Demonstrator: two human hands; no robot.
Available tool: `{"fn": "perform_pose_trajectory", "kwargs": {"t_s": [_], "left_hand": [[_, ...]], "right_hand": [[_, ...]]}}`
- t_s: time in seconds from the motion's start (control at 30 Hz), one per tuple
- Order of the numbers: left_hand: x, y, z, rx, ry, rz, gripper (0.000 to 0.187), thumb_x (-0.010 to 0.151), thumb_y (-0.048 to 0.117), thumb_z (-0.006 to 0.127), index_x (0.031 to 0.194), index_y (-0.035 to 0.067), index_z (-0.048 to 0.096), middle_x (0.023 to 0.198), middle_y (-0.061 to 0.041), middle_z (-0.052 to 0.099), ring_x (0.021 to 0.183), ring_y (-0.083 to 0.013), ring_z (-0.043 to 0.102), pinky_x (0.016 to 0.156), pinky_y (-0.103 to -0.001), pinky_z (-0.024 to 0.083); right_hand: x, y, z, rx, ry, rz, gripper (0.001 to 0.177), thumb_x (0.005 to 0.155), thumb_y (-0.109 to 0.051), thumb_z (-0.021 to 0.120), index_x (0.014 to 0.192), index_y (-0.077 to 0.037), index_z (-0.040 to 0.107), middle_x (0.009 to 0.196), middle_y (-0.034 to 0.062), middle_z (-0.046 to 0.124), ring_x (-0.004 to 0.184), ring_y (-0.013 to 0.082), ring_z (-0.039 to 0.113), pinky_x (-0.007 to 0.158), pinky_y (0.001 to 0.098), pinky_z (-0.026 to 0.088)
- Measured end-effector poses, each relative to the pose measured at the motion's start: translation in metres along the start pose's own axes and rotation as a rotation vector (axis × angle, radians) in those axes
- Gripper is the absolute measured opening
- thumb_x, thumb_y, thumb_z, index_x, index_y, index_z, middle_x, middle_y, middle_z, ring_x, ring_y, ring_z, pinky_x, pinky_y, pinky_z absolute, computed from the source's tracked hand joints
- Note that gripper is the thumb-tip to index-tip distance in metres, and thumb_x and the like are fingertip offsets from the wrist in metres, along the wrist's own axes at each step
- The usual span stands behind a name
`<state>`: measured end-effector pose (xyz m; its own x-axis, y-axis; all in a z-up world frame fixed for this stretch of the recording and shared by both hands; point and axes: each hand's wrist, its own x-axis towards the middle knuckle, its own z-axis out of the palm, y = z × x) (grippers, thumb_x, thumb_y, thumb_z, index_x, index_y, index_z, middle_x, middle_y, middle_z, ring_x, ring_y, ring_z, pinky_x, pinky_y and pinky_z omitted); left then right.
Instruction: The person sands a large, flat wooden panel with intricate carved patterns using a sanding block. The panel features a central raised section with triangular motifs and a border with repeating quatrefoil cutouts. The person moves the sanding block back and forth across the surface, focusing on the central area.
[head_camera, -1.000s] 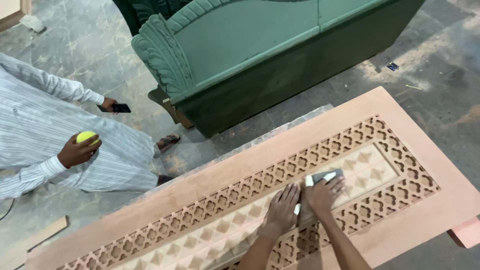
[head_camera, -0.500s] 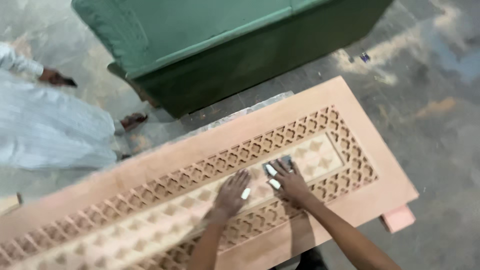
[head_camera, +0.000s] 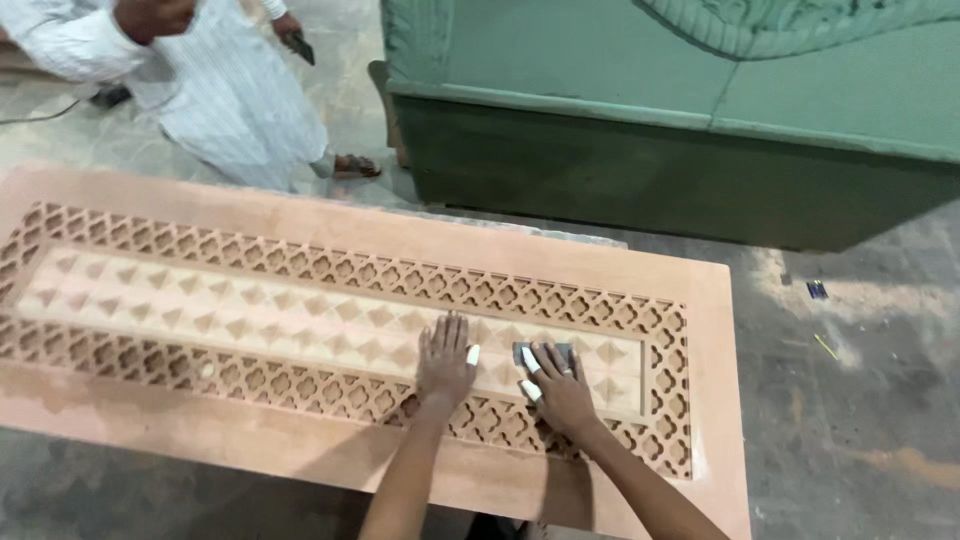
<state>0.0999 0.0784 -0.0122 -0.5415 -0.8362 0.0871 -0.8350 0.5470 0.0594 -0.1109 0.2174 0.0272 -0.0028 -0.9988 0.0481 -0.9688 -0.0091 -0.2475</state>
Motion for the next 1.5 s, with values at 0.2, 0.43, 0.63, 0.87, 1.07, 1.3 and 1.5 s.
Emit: {"fn": "perform_pose_trajectory", "kwargs": {"t_s": [0.2,0.43,0.63,0.87,1.07,1.3,1.5], "left_hand": [[0.001,0.013,0.008,-0.014,-0.007,-0.078,0.075,0.098,0.042,0.046,0.161,0.009,0.021,0.169,-0.010,0.020,0.156,-0.0268,0.015,0.125,-0.052,0.008],[-0.009,0.055,-0.004,-0.006,0.022,-0.224,0.075,0.096,0.041,0.047,0.159,0.006,0.026,0.169,-0.016,0.019,0.156,-0.0315,0.013,0.125,-0.050,0.008],[-0.034,0.083,0.018,-0.071,0.155,-0.289,0.069,0.099,0.041,0.051,0.155,0.005,0.035,0.165,-0.017,0.028,0.155,-0.0337,0.018,0.125,-0.054,0.008],[-0.016,0.095,-0.015,-0.309,0.157,-0.408,0.033,0.083,0.025,0.066,0.108,0.005,0.075,0.120,-0.015,0.072,0.127,-0.0297,0.057,0.126,-0.055,0.011],[0.006,0.135,-0.069,-0.331,0.706,-0.177,0.038,0.088,0.028,0.070,0.055,0.009,0.066,0.060,-0.010,0.068,0.062,-0.0248,0.066,0.127,-0.059,0.022],[0.026,0.146,-0.142,-0.346,0.900,-0.137,0.031,0.088,0.025,0.072,0.063,0.010,0.064,0.067,-0.008,0.065,0.072,-0.0263,0.067,0.126,-0.061,0.021],[0.015,0.133,-0.078,-0.617,0.704,-0.374,0.022,0.085,0.019,0.066,0.103,0.008,0.072,0.109,-0.012,0.072,0.106,-0.0351,0.065,0.101,-0.049,0.041]], "right_hand": [[-0.005,0.019,0.000,-0.017,-0.026,0.027,0.049,0.097,-0.046,0.052,0.135,-0.016,0.062,0.162,0.0059,0.033,0.151,0.0329,0.024,0.122,0.0591,0.011],[0.008,0.045,-0.008,-0.004,-0.050,-0.192,0.052,0.097,-0.046,0.054,0.136,-0.011,0.059,0.162,0.0101,0.030,0.152,0.0396,0.019,0.120,0.0599,0.008],[-0.010,0.069,0.003,0.075,0.017,-0.376,0.054,0.098,-0.039,0.052,0.146,-0.015,0.055,0.161,0.0101,0.038,0.150,0.0383,0.025,0.121,0.0586,0.011],[0.010,0.068,0.004,0.124,0.069,-0.400,0.054,0.099,-0.040,0.053,0.143,-0.010,0.056,0.160,0.0109,0.041,0.150,0.0397,0.028,0.121,0.0592,0.013],[-0.022,0.086,0.007,0.095,0.079,-0.469,0.051,0.098,-0.040,0.053,0.141,-0.013,0.058,0.159,0.0100,0.042,0.150,0.0405,0.028,0.121,0.0607,0.015],[0.009,0.070,-0.009,-0.013,-0.026,-0.531,0.058,0.090,-0.040,0.057,0.142,-0.015,0.057,0.162,0.0149,0.038,0.147,0.0432,0.025,0.119,0.0623,0.012],[-0.024,0.094,-0.018,-0.008,-0.104,-0.555,0.055,0.095,-0.035,0.052,0.142,-0.006,0.054,0.164,0.0169,0.033,0.152,0.0380,0.026,0.122,0.0555,0.016]]}}
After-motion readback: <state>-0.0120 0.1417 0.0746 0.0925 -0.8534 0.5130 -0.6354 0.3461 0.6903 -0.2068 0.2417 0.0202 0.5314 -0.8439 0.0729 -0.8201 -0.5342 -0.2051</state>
